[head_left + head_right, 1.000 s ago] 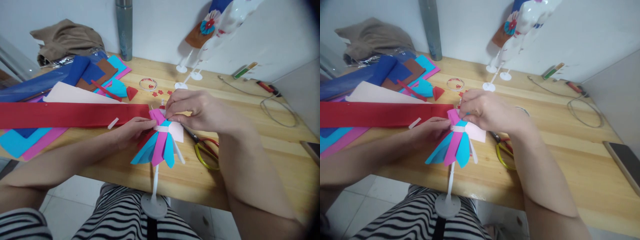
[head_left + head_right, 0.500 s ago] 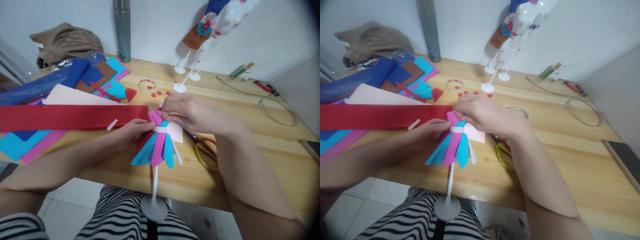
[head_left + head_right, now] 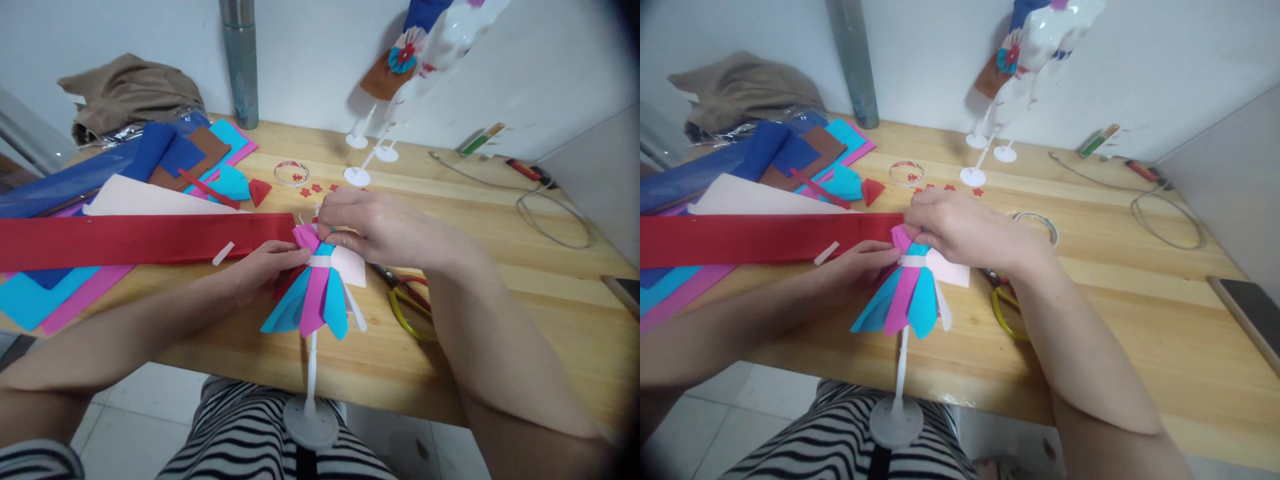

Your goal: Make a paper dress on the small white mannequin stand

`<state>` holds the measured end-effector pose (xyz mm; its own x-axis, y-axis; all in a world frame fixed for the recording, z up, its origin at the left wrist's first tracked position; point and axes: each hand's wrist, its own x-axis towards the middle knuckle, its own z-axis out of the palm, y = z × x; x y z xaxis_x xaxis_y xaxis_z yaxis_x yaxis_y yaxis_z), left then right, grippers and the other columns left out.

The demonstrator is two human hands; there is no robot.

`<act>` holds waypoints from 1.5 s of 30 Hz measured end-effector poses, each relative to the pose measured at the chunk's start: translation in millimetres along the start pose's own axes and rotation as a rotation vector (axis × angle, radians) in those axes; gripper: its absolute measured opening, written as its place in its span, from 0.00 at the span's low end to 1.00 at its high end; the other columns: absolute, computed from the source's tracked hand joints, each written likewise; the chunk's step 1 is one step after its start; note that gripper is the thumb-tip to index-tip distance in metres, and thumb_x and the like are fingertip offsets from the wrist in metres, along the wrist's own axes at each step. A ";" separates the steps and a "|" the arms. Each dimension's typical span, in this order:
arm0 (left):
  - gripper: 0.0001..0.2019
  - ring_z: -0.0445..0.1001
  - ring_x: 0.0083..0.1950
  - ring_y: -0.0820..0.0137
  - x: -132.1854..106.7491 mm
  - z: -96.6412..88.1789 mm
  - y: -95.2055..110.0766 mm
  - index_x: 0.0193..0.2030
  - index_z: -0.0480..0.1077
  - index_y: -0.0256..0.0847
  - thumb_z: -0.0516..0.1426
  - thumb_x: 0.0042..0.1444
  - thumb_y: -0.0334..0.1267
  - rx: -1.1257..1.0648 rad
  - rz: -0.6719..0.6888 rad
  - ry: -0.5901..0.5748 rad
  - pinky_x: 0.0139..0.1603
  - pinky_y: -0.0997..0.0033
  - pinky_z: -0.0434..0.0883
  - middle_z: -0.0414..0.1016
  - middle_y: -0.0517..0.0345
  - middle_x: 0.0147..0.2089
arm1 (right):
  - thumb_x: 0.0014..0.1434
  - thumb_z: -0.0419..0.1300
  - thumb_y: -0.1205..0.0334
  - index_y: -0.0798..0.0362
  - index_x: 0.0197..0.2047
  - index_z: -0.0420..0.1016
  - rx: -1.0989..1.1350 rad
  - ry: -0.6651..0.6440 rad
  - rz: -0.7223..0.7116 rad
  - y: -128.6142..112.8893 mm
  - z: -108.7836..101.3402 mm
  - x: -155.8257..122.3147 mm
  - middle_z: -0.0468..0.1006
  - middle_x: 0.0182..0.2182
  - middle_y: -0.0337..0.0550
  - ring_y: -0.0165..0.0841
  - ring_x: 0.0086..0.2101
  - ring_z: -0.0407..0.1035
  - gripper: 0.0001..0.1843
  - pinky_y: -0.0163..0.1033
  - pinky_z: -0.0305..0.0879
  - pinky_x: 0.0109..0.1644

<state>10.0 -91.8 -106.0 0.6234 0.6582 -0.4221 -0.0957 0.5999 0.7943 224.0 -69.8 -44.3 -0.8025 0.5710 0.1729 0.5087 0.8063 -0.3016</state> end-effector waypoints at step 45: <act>0.25 0.73 0.31 0.71 -13.7 11.9 9.9 0.31 0.78 0.36 0.70 0.44 0.60 0.050 0.114 -0.043 0.35 0.74 0.68 0.77 0.57 0.30 | 0.69 0.51 0.65 0.45 0.37 0.67 -0.064 0.188 -0.029 -26.4 -22.2 -5.2 0.73 0.34 0.46 0.40 0.36 0.68 0.09 0.48 0.68 0.43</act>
<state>9.7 -100.3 -87.1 0.6433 0.7002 -0.3097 -0.1294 0.4981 0.8574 221.6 -90.6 -16.4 -0.7482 0.5610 0.3542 0.5094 0.8278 -0.2351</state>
